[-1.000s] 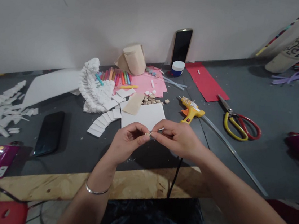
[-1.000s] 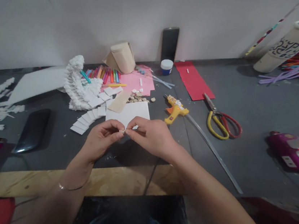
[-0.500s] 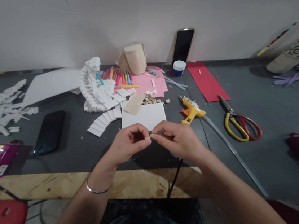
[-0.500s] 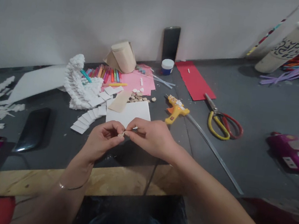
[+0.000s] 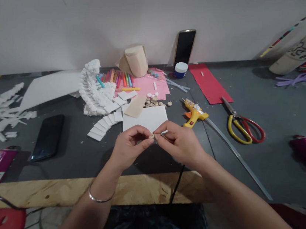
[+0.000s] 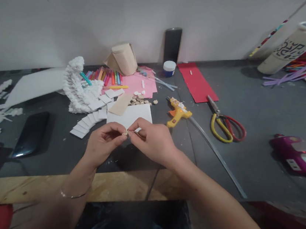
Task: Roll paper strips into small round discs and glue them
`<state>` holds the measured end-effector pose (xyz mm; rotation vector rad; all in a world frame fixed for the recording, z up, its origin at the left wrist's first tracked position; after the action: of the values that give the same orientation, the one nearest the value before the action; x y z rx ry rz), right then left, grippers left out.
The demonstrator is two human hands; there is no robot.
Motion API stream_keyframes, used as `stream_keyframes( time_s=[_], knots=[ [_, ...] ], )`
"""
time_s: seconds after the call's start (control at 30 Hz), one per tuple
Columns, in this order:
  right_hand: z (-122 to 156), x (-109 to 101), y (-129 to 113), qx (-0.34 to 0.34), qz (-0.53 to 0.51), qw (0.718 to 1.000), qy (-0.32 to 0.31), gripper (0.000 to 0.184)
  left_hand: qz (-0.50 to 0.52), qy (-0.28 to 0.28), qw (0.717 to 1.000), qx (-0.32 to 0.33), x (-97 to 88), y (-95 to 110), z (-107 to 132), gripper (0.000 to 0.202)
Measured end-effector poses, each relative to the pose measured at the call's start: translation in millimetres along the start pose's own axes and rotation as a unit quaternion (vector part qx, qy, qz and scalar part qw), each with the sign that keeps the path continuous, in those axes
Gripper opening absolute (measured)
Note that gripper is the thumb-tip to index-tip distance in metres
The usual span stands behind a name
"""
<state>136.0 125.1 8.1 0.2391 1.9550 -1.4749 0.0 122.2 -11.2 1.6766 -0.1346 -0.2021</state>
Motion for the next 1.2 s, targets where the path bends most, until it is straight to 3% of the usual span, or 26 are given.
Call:
stream_keyframes(
  time_s=[0.23,0.47,0.77,1.03,1.2],
  knots=[
    [0.8,1.8,-1.1,0.009,-0.006,1.000,-0.004,0.015,-0.030,-0.034,0.999,0.009,6.5,0.2,2.3,0.015],
    [1.6,4.5,-1.0,0.017,-0.012,1.000,-0.011,0.014,-0.002,-0.033,0.999,0.013,8.2,1.9,2.0,0.014],
    [0.4,3.6,0.7,0.003,-0.055,0.998,-0.006,0.010,-0.018,0.013,0.999,0.034,-5.1,8.5,0.4,0.015],
    [2.5,3.5,-3.9,0.000,-0.059,0.998,-0.007,0.011,0.042,0.022,0.999,-0.010,-8.3,-11.8,0.7,0.019],
    [2.5,3.3,-2.2,0.003,-0.052,0.999,-0.001,0.011,-0.008,0.024,1.000,-0.003,-7.5,-2.7,1.5,0.019]
  ],
)
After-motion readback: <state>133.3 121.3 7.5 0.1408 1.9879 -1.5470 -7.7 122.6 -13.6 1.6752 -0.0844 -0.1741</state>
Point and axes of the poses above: each hand's wrist, its own z-axis away from the middle knuckle, its own x-axis out of the palm, y = z × x, the point moved 9 cm from there along -z, towards the middle knuckle, and after that the axes turned 4 degrees about -y, right-handed, at the moved point
